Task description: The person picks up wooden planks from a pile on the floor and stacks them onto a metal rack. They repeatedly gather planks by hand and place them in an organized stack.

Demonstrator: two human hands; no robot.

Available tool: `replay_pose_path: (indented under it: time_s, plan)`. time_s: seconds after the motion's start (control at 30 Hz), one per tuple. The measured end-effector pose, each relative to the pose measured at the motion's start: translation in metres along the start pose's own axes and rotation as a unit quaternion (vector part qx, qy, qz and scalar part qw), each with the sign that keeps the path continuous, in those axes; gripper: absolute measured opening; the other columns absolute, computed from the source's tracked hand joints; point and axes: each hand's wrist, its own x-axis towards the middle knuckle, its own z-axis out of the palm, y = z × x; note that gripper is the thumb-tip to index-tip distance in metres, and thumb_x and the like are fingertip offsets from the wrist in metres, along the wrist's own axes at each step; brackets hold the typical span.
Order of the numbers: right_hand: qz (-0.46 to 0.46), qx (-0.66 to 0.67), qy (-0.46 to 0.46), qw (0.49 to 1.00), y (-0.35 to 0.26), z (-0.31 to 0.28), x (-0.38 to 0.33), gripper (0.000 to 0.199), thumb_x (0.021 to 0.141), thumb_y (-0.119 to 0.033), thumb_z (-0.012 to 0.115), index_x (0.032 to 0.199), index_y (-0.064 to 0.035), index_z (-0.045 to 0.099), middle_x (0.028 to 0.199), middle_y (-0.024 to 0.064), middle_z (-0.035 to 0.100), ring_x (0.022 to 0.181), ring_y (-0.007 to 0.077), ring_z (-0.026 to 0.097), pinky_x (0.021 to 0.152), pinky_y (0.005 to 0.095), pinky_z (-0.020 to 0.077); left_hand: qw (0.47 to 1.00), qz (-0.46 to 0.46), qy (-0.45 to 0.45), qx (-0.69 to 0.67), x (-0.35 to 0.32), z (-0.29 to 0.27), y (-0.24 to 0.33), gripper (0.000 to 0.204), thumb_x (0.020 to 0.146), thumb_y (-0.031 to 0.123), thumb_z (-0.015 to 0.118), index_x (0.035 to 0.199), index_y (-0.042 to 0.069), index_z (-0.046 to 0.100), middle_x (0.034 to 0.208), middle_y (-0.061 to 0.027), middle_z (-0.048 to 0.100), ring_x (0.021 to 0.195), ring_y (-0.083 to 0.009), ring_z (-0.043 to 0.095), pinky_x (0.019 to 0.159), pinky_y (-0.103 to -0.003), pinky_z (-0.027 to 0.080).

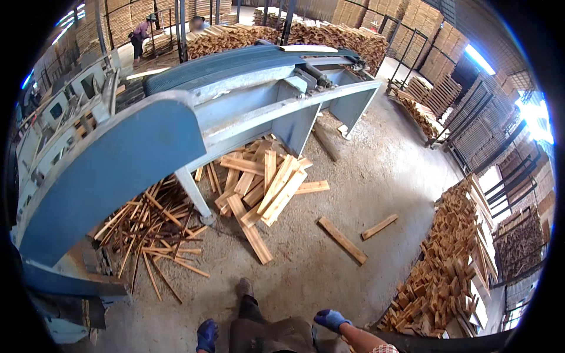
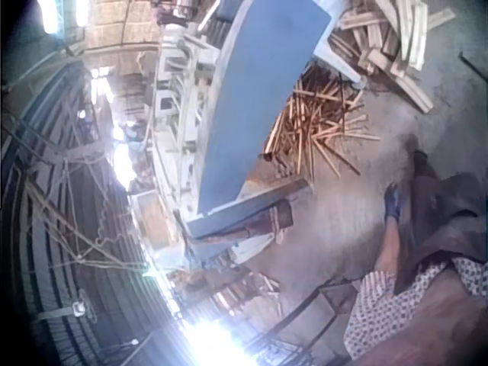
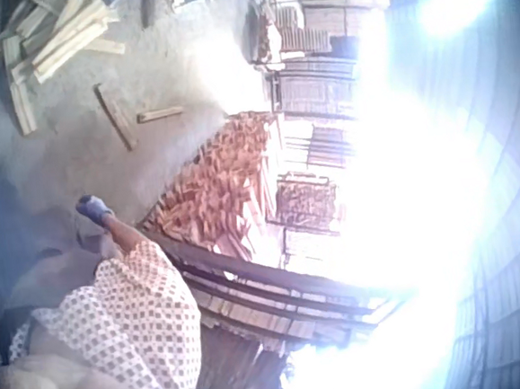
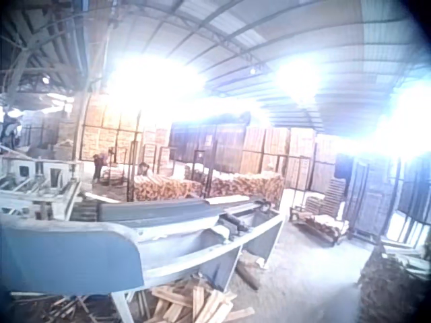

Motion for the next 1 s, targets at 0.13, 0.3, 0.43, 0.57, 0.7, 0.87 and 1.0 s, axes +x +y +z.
replay_pose_path:
  time_s: [0.13,0.3,0.43,0.57,0.7,0.87,1.0]
  plan:
    - [0.014,0.005,-0.065,0.998,-0.107,-0.059,0.043,0.049,0.085,-0.045,0.057,0.117,-0.0082,0.062,0.120,0.0129,0.062,0.109,0.0306,0.059,0.093,0.0369,0.0459,0.976,0.029,-0.062,0.206,0.090,-0.012,-0.034,0.037,0.090,0.034,0.053,0.117,0.010,0.060,0.091,-0.0028,0.060,0.073,-0.0142,0.052,0.064,-0.033,0.046]
    - [-0.024,0.142,0.042,0.989,-0.103,-0.088,0.125,0.048,0.085,-0.041,0.060,0.116,-0.0049,0.063,0.113,0.0185,0.063,0.106,0.0308,0.061,0.091,0.0354,0.0474,0.982,-0.098,-0.074,0.141,0.038,0.047,0.045,0.028,0.088,0.032,0.058,0.100,0.008,0.065,0.071,0.0007,0.056,0.057,-0.0115,0.045,0.052,-0.028,0.042]
    - [0.020,0.303,0.030,0.952,-0.168,-0.145,0.183,0.036,0.084,-0.034,0.063,0.108,-0.0072,0.065,0.107,0.0165,0.066,0.099,0.0326,0.062,0.084,0.0380,0.0513,0.935,-0.022,-0.080,0.344,0.125,0.033,0.066,0.033,0.084,0.019,0.064,0.113,0.004,0.063,0.098,-0.0052,0.067,0.086,-0.0183,0.061,0.078,-0.032,0.049]
    - [-0.093,0.224,0.127,0.962,-0.080,-0.138,0.230,0.034,0.082,-0.034,0.065,0.105,-0.0089,0.065,0.108,0.0159,0.066,0.099,0.0325,0.062,0.082,0.0391,0.0520,0.942,0.104,-0.079,0.310,0.153,0.123,0.149,0.025,0.086,0.026,0.066,0.107,0.012,0.063,0.090,0.0009,0.064,0.075,-0.0118,0.058,0.062,-0.027,0.046]
    - [0.031,0.345,0.103,0.932,-0.051,-0.146,0.288,0.047,0.080,-0.038,0.065,0.113,-0.0049,0.063,0.112,0.0186,0.064,0.105,0.0339,0.060,0.090,0.0384,0.0483,0.968,0.069,-0.066,0.231,0.153,0.237,0.241,0.030,0.086,0.020,0.068,0.112,0.008,0.063,0.105,-0.0031,0.063,0.094,-0.0151,0.057,0.082,-0.029,0.045]
    - [0.069,0.426,0.087,0.898,-0.023,-0.165,0.345,0.052,0.085,-0.032,0.066,0.123,0.0015,0.056,0.115,0.0154,0.063,0.107,0.0201,0.059,0.093,0.0315,0.0458,0.953,0.090,-0.158,0.244,0.192,0.344,0.270,0.030,0.086,0.012,0.068,0.114,0.005,0.062,0.108,-0.0033,0.062,0.103,-0.0139,0.055,0.090,-0.027,0.045]
    - [0.093,0.533,0.086,0.836,0.004,-0.155,0.407,0.065,0.084,-0.034,0.069,0.132,0.0032,0.046,0.123,0.0178,0.058,0.114,0.0228,0.055,0.099,0.0329,0.0427,0.925,0.090,-0.202,0.310,0.262,0.429,0.289,0.031,0.087,0.012,0.067,0.115,0.004,0.060,0.111,-0.0030,0.060,0.103,-0.0122,0.054,0.089,-0.026,0.045]
